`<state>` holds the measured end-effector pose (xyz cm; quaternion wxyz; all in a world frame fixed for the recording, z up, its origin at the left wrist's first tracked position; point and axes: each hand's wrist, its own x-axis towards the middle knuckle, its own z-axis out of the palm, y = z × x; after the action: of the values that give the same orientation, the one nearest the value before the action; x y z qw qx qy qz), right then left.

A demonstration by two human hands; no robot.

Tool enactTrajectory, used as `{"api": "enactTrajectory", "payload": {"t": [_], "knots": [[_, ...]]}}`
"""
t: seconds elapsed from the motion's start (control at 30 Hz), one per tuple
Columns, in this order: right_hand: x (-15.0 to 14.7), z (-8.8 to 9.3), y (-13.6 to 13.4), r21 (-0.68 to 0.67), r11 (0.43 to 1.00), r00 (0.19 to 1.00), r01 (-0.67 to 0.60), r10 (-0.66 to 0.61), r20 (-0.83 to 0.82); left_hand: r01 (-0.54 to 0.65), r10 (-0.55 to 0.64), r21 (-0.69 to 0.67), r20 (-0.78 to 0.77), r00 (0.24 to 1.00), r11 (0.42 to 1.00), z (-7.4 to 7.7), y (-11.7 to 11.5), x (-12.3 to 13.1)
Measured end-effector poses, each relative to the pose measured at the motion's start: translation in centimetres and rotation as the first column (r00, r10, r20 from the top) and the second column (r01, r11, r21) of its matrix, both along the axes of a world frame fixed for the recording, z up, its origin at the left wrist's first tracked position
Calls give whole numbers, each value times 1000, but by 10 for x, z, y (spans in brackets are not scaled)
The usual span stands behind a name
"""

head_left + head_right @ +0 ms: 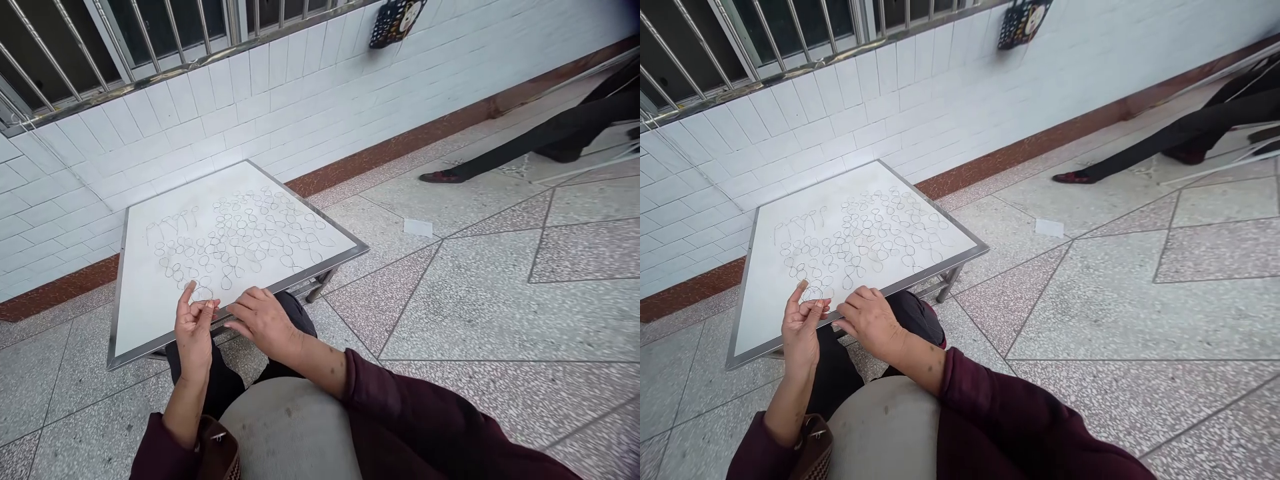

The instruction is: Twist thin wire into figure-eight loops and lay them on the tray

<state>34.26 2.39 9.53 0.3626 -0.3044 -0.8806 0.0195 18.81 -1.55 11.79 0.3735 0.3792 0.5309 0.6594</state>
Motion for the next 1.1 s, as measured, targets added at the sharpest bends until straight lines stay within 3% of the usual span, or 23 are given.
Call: {"api": "enactTrajectory", "payload": {"t": [0.33,0.6,0.87,1.1], "knots": [[-13,-9,-2,-18,1000,996,-17,16,-86,49,-48,-26,41,998,998,2,-3,12],[-11,-11,-6,-176,984,983,-31,-2,-182,56,-54,-23,68,996,998,-2,-4,12],[-14,-16,-4,-170,985,982,31,-62,-178,56,-57,-45,-30,998,997,-5,-7,16],[-11,-17,-8,-153,988,974,-29,-6,-227,40,-41,-18,-23,999,999,-11,-10,21]]}}
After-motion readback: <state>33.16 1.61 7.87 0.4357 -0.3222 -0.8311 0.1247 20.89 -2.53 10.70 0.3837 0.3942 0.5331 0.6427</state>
